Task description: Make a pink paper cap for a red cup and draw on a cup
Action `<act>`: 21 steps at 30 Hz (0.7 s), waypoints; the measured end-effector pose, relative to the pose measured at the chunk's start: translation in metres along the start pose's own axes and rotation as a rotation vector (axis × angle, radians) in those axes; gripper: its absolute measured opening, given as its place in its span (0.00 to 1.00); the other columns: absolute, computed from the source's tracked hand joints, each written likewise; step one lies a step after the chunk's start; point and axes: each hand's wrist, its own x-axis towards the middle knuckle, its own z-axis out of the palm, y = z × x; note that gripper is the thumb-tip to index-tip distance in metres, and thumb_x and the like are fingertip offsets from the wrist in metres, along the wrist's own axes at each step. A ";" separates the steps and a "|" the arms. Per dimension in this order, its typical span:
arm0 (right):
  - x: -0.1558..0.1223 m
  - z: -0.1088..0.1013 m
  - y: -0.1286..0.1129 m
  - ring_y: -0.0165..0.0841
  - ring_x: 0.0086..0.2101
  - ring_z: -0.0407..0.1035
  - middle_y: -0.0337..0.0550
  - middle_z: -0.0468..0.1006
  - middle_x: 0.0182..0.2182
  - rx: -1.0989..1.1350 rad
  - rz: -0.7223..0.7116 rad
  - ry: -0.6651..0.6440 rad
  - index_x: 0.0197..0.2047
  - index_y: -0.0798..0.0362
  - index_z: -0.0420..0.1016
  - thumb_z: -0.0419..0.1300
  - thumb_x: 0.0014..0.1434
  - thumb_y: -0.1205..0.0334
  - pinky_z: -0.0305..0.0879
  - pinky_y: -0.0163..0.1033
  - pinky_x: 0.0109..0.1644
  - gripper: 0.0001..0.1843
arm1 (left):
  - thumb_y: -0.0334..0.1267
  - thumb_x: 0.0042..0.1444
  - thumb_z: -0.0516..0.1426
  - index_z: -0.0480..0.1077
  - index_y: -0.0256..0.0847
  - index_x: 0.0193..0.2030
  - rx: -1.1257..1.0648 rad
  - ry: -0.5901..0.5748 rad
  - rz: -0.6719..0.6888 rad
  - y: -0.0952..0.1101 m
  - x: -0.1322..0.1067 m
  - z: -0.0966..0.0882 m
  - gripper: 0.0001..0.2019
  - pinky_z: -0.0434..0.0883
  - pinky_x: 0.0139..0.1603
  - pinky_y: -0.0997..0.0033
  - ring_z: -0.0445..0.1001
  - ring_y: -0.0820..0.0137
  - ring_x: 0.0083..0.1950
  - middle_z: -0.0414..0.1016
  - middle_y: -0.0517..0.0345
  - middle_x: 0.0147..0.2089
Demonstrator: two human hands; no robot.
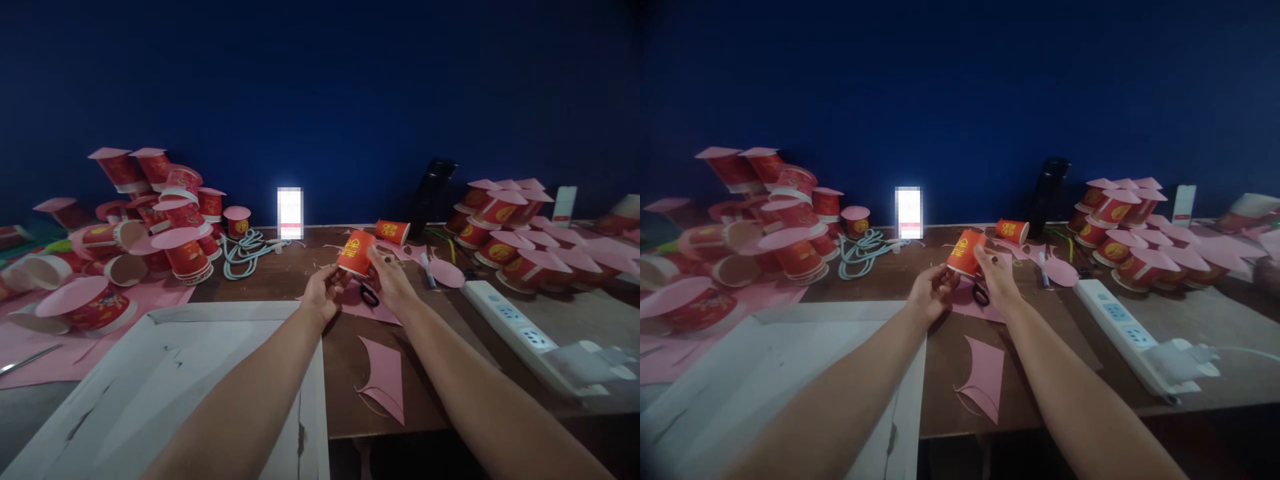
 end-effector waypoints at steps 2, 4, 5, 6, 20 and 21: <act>-0.003 0.002 -0.001 0.33 0.25 0.73 0.38 0.77 0.25 0.010 0.005 -0.066 0.38 0.51 0.70 0.65 0.45 0.43 0.69 0.36 0.24 0.23 | 0.28 0.48 0.58 0.69 0.34 0.29 0.013 0.005 -0.013 -0.001 -0.001 0.001 0.01 0.60 0.14 0.86 0.77 0.72 0.29 0.73 0.55 0.25; -0.004 0.003 -0.002 0.33 0.25 0.73 0.38 0.78 0.26 0.029 -0.017 -0.070 0.37 0.51 0.70 0.65 0.46 0.45 0.70 0.36 0.25 0.21 | 0.29 0.50 0.58 0.70 0.33 0.31 0.027 -0.003 -0.005 -0.003 -0.004 0.004 0.01 0.65 0.18 0.84 0.77 0.72 0.30 0.74 0.53 0.28; -0.003 0.003 -0.002 0.33 0.25 0.73 0.38 0.78 0.26 0.038 -0.031 -0.060 0.37 0.51 0.70 0.65 0.46 0.45 0.70 0.36 0.25 0.21 | 0.30 0.51 0.58 0.71 0.33 0.32 0.039 -0.021 0.009 -0.004 -0.006 0.005 0.02 0.69 0.23 0.82 0.76 0.73 0.31 0.75 0.53 0.29; -0.002 0.002 -0.001 0.33 0.25 0.73 0.38 0.78 0.27 0.042 -0.045 -0.051 0.37 0.50 0.70 0.65 0.46 0.46 0.70 0.36 0.25 0.21 | 0.31 0.52 0.58 0.71 0.33 0.33 0.057 -0.053 0.022 -0.007 -0.007 0.006 0.03 0.72 0.29 0.79 0.76 0.73 0.31 0.76 0.53 0.30; 0.012 -0.013 0.010 0.31 0.32 0.75 0.42 0.78 0.35 -0.150 -0.318 0.214 0.48 0.50 0.68 0.61 0.53 0.48 0.73 0.39 0.35 0.22 | 0.30 0.49 0.60 0.72 0.34 0.33 0.223 -0.034 0.105 -0.016 -0.004 0.004 0.04 0.72 0.33 0.78 0.73 0.77 0.28 0.75 0.55 0.30; 0.009 -0.012 0.007 0.31 0.31 0.74 0.42 0.79 0.35 -0.174 -0.377 0.225 0.49 0.51 0.67 0.59 0.55 0.48 0.73 0.39 0.35 0.22 | 0.30 0.49 0.60 0.72 0.34 0.33 0.211 -0.012 0.110 -0.016 -0.003 0.003 0.03 0.71 0.33 0.78 0.73 0.77 0.27 0.75 0.56 0.29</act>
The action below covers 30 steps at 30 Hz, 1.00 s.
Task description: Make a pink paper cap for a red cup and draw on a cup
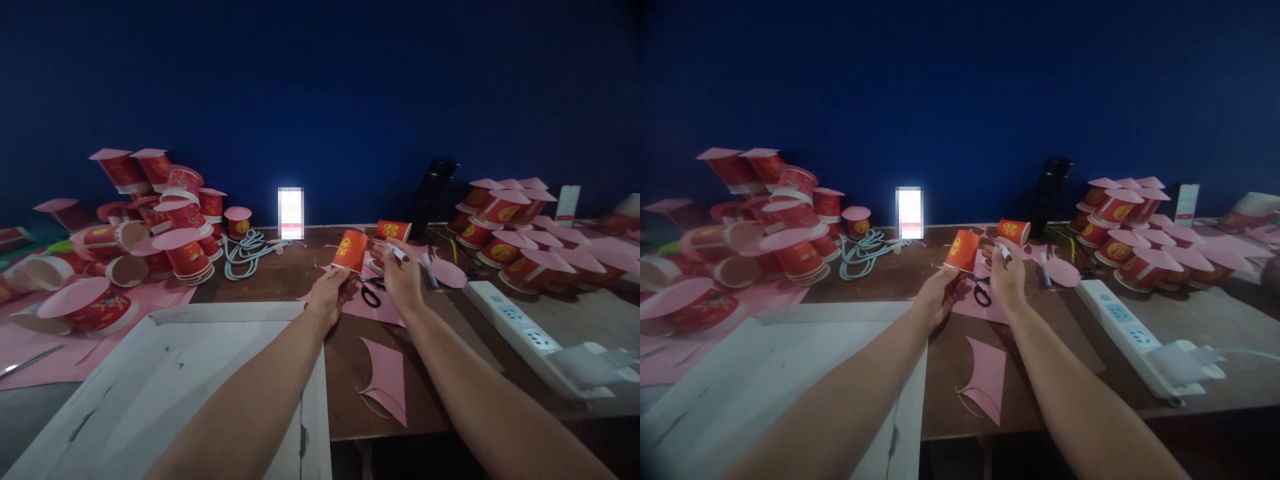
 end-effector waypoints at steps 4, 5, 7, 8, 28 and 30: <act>-0.014 -0.001 -0.017 0.30 0.26 0.72 0.43 0.78 0.32 -0.257 -0.307 -0.090 0.48 0.52 0.72 0.54 0.61 0.51 0.72 0.39 0.34 0.17 | 0.26 0.47 0.60 0.72 0.34 0.30 -0.060 0.038 0.048 -0.001 0.003 -0.002 0.03 0.70 0.37 0.80 0.73 0.79 0.31 0.74 0.58 0.29; -0.018 0.000 -0.020 0.31 0.29 0.73 0.44 0.79 0.34 -0.330 -0.396 -0.129 0.47 0.51 0.73 0.54 0.61 0.53 0.72 0.40 0.37 0.16 | 0.25 0.47 0.60 0.72 0.34 0.30 -0.066 0.029 0.061 -0.002 0.004 -0.002 0.03 0.70 0.38 0.80 0.73 0.79 0.32 0.74 0.58 0.30; -0.024 0.000 -0.025 0.34 0.34 0.74 0.45 0.79 0.36 -0.447 -0.526 -0.183 0.45 0.50 0.75 0.55 0.61 0.55 0.71 0.41 0.40 0.13 | 0.26 0.47 0.61 0.72 0.34 0.30 -0.067 -0.005 0.083 -0.002 0.004 -0.003 0.03 0.69 0.39 0.81 0.73 0.79 0.33 0.74 0.58 0.31; -0.025 0.000 -0.026 0.34 0.35 0.74 0.45 0.79 0.37 -0.494 -0.565 -0.192 0.44 0.50 0.76 0.55 0.61 0.56 0.70 0.41 0.41 0.13 | 0.27 0.46 0.61 0.73 0.34 0.30 -0.068 -0.026 0.092 -0.003 0.004 -0.004 0.03 0.69 0.39 0.81 0.73 0.80 0.33 0.74 0.58 0.31; -0.023 0.000 -0.024 0.34 0.32 0.74 0.44 0.78 0.28 -0.694 -0.659 -0.205 0.40 0.53 0.74 0.51 0.64 0.58 0.68 0.39 0.40 0.13 | 0.27 0.44 0.62 0.73 0.33 0.27 -0.034 -0.067 0.120 -0.004 0.005 -0.002 0.02 0.69 0.40 0.80 0.71 0.80 0.31 0.73 0.59 0.28; -0.022 0.000 -0.023 0.34 0.32 0.74 0.45 0.79 0.29 -0.698 -0.660 -0.202 0.40 0.54 0.74 0.51 0.63 0.58 0.68 0.39 0.40 0.12 | 0.27 0.44 0.62 0.73 0.33 0.27 -0.036 -0.075 0.121 -0.004 0.005 -0.002 0.02 0.69 0.41 0.80 0.72 0.80 0.31 0.73 0.58 0.29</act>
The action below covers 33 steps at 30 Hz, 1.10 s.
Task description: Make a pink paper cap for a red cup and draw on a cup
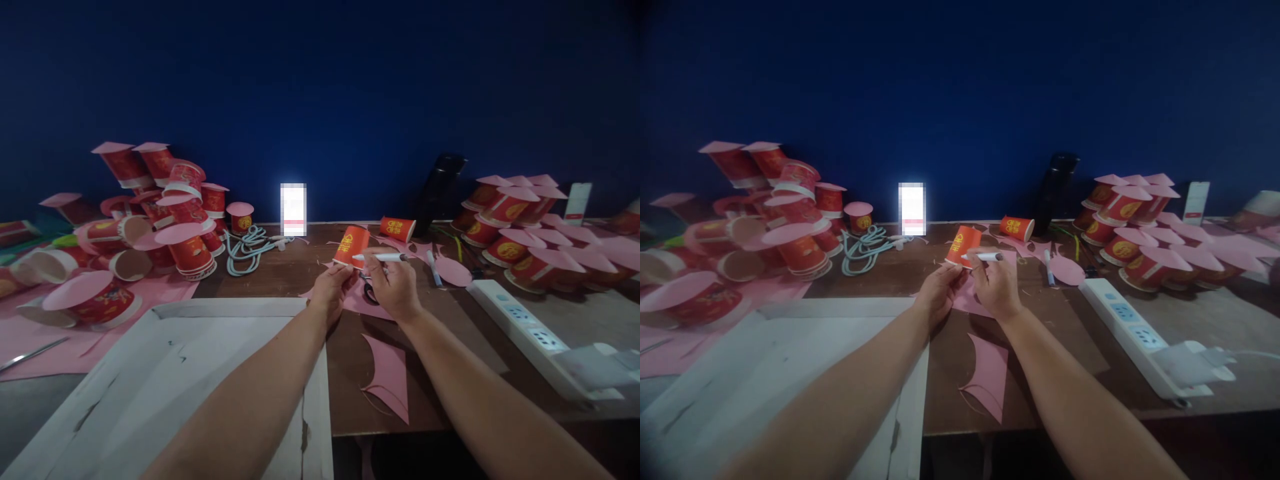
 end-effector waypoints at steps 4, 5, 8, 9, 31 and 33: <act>0.001 0.001 0.001 0.34 0.34 0.74 0.46 0.79 0.34 0.001 -0.019 -0.002 0.40 0.53 0.73 0.51 0.63 0.59 0.68 0.39 0.42 0.11 | 0.27 0.43 0.63 0.73 0.32 0.27 0.004 0.016 -0.011 -0.001 0.000 -0.001 0.04 0.69 0.41 0.79 0.72 0.80 0.31 0.74 0.58 0.29; 0.001 0.001 0.001 0.34 0.35 0.74 0.46 0.79 0.34 0.002 -0.021 -0.007 0.40 0.53 0.73 0.51 0.63 0.60 0.68 0.39 0.42 0.11 | 0.27 0.42 0.63 0.73 0.33 0.27 0.006 0.021 -0.012 -0.001 0.000 -0.001 0.04 0.69 0.41 0.79 0.72 0.80 0.31 0.74 0.58 0.28; 0.002 0.001 0.000 0.34 0.36 0.74 0.46 0.79 0.36 -0.001 -0.026 -0.007 0.39 0.53 0.73 0.52 0.63 0.60 0.68 0.39 0.42 0.10 | 0.28 0.41 0.64 0.73 0.33 0.26 0.010 0.031 -0.008 -0.001 0.001 -0.001 0.04 0.69 0.42 0.78 0.72 0.79 0.31 0.74 0.58 0.28; 0.002 0.001 0.000 0.34 0.37 0.74 0.46 0.79 0.36 -0.004 -0.029 -0.004 0.39 0.53 0.73 0.52 0.63 0.60 0.68 0.39 0.43 0.10 | 0.28 0.41 0.64 0.73 0.33 0.26 0.011 0.036 -0.006 -0.001 0.001 -0.001 0.05 0.69 0.42 0.78 0.72 0.79 0.31 0.74 0.58 0.28; 0.002 0.000 -0.002 0.35 0.37 0.73 0.46 0.79 0.34 -0.025 0.000 -0.035 0.37 0.53 0.73 0.51 0.63 0.58 0.68 0.40 0.43 0.12 | 0.28 0.41 0.65 0.72 0.32 0.27 0.031 0.050 0.007 -0.001 0.000 0.000 0.05 0.69 0.45 0.76 0.71 0.80 0.31 0.73 0.58 0.29; 0.002 0.000 -0.002 0.36 0.37 0.73 0.46 0.79 0.34 -0.028 0.000 -0.033 0.37 0.53 0.73 0.51 0.63 0.58 0.68 0.40 0.42 0.12 | 0.27 0.43 0.63 0.72 0.32 0.27 0.024 0.063 0.005 -0.001 0.000 0.000 0.04 0.69 0.43 0.77 0.71 0.80 0.31 0.73 0.58 0.28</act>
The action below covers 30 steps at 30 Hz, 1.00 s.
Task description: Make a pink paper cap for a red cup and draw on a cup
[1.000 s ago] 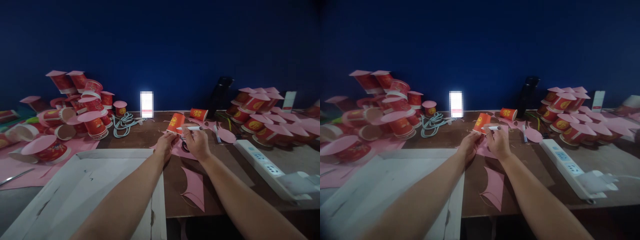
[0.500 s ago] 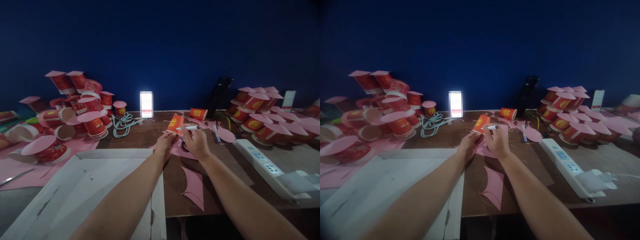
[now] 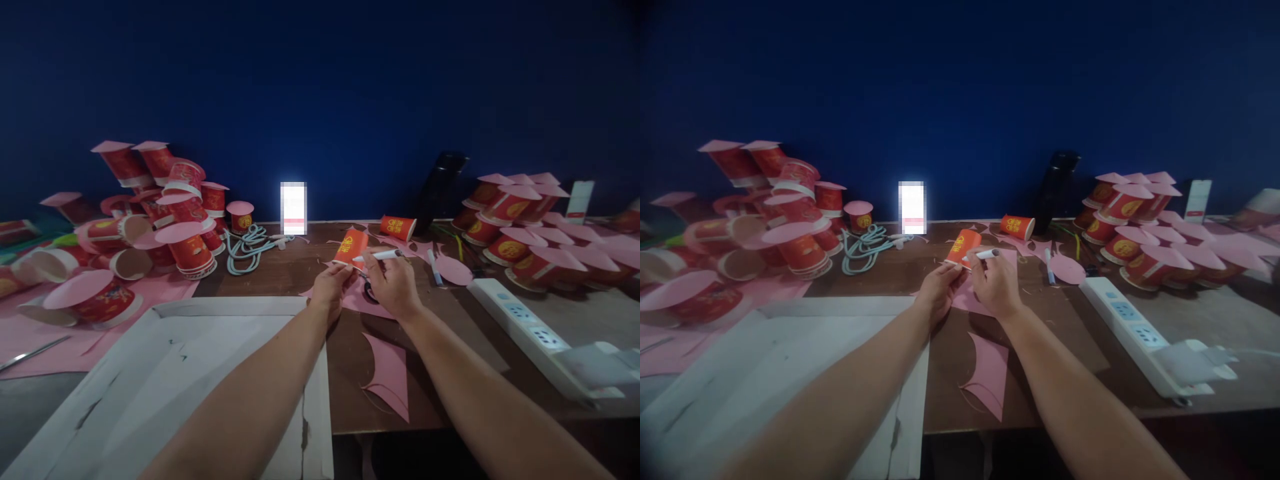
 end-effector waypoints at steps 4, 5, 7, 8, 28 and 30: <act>0.001 0.001 0.000 0.36 0.36 0.74 0.46 0.79 0.32 -0.010 -0.007 0.017 0.37 0.53 0.73 0.52 0.62 0.58 0.68 0.40 0.41 0.11 | 0.26 0.44 0.62 0.72 0.31 0.27 -0.006 0.004 -0.001 0.000 0.000 0.000 0.03 0.69 0.41 0.78 0.72 0.80 0.30 0.73 0.58 0.28; 0.001 0.001 0.000 0.36 0.36 0.74 0.46 0.79 0.33 -0.011 -0.010 0.017 0.37 0.53 0.73 0.52 0.62 0.58 0.68 0.40 0.42 0.11 | 0.27 0.44 0.63 0.72 0.31 0.27 -0.005 0.003 -0.001 0.000 0.001 0.000 0.03 0.69 0.41 0.79 0.72 0.80 0.31 0.73 0.58 0.28; 0.001 0.001 0.001 0.36 0.36 0.74 0.47 0.79 0.33 -0.006 -0.004 0.010 0.36 0.53 0.73 0.51 0.62 0.57 0.68 0.40 0.42 0.12 | 0.27 0.43 0.63 0.71 0.31 0.27 -0.003 -0.003 0.000 0.000 0.001 0.000 0.05 0.69 0.42 0.78 0.72 0.80 0.31 0.73 0.58 0.28; 0.001 0.001 0.001 0.36 0.36 0.74 0.47 0.79 0.33 -0.005 0.004 0.003 0.36 0.53 0.73 0.51 0.62 0.57 0.68 0.40 0.41 0.12 | 0.27 0.43 0.64 0.71 0.32 0.27 -0.002 -0.011 0.002 0.000 0.001 -0.001 0.05 0.69 0.42 0.78 0.72 0.80 0.31 0.72 0.58 0.28; 0.000 0.001 0.000 0.36 0.31 0.72 0.45 0.77 0.28 -0.003 0.048 0.006 0.37 0.53 0.72 0.50 0.63 0.55 0.67 0.40 0.38 0.13 | 0.26 0.45 0.62 0.72 0.31 0.27 -0.008 -0.033 0.005 0.001 0.002 -0.002 0.02 0.69 0.42 0.78 0.72 0.79 0.30 0.73 0.57 0.28; 0.000 0.002 -0.001 0.36 0.31 0.72 0.45 0.77 0.28 0.003 0.044 0.012 0.36 0.53 0.72 0.50 0.63 0.55 0.67 0.40 0.38 0.13 | 0.27 0.44 0.63 0.72 0.32 0.27 -0.003 -0.036 0.010 0.001 0.002 -0.002 0.03 0.69 0.42 0.77 0.72 0.79 0.31 0.73 0.57 0.28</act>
